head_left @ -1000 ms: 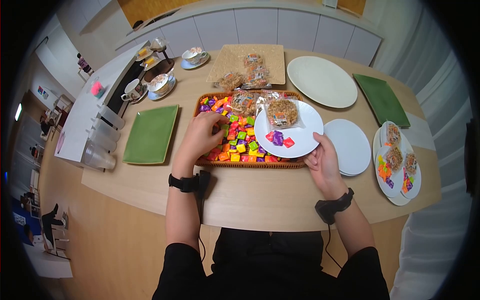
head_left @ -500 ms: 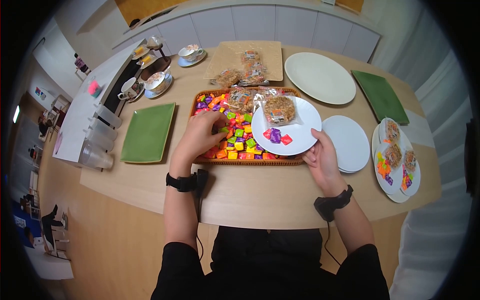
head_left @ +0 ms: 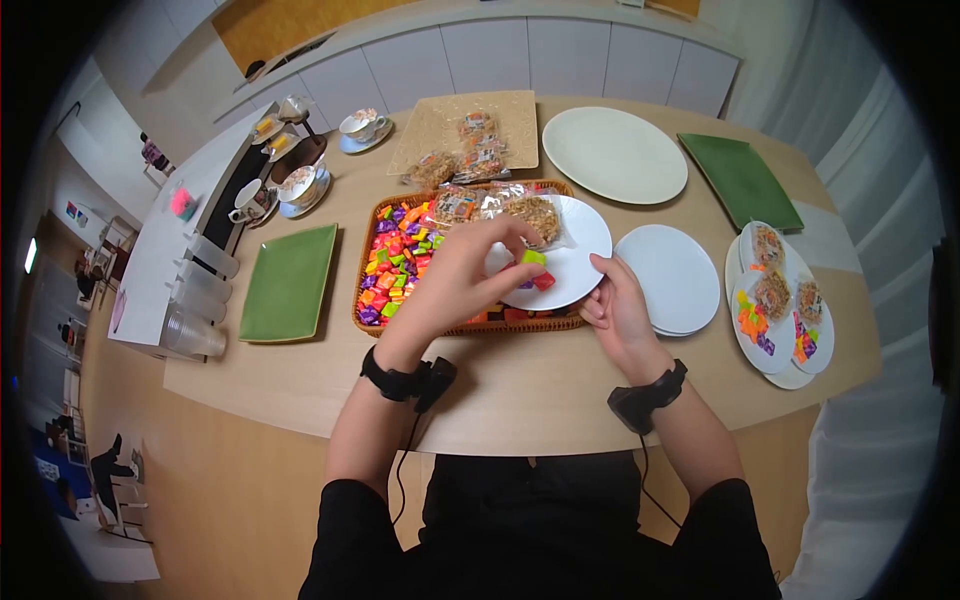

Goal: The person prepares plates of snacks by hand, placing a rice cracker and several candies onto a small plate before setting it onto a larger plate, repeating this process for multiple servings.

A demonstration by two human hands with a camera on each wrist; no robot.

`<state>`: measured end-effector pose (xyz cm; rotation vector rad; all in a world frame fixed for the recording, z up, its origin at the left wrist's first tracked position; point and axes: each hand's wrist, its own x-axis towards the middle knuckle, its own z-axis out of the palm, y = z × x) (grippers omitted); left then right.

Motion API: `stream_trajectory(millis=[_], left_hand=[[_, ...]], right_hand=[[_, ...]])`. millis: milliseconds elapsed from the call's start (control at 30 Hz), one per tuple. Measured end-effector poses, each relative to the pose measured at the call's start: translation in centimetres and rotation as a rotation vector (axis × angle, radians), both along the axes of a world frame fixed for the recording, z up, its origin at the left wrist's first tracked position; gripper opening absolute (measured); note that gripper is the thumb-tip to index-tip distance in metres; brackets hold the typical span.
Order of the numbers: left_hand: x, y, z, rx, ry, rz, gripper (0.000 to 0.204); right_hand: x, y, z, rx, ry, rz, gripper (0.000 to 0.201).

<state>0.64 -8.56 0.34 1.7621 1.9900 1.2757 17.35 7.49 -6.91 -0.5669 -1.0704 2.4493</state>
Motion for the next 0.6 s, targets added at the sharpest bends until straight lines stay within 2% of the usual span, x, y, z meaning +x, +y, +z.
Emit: stream_trajectory(millis=[100,167,233,300,367,433,500,567,600], left_hand=[[0.4,1.3,-1.2,0.057,0.101,-0.026,0.024],[0.7,1.4,-1.0,0.050,0.058,-0.036,0.024],[0.0,0.9,-1.1,0.007,-0.034,0.014,0.024],[-2.0,-0.1,-2.0,0.026,0.058,0.077,0.022],[-4.1,-1.4,-2.7,0.166,0.083,0.226,0.019],[-5.4,-2.8,-2.1,0.183,-0.042,0.312,0.018],[-7.9,-4.0,-3.5,0.228,-0.137,0.423,0.020],[-9.4,-5.2,-4.3,0.189,-0.047,0.560,0.021],[-9.7,-5.6,-4.6,0.184,-0.053,0.569,0.021]], right_hand=[[0.1,0.0,-0.1,-0.001,0.012,0.017,0.014],[0.1,-0.1,0.1,0.005,-0.016,0.011,0.014],[0.1,-0.2,0.5,0.007,-0.021,0.005,0.014],[0.1,-0.3,0.4,0.000,-0.034,0.006,0.015],[0.1,-0.3,0.0,0.000,-0.012,0.006,0.016],[0.2,-0.3,0.2,-0.010,-0.018,0.004,0.016],[0.1,-0.5,0.5,-0.018,-0.024,0.016,0.016],[0.1,-0.5,0.6,-0.024,-0.039,-0.007,0.016],[0.1,-0.5,0.4,-0.024,-0.047,-0.015,0.016]])
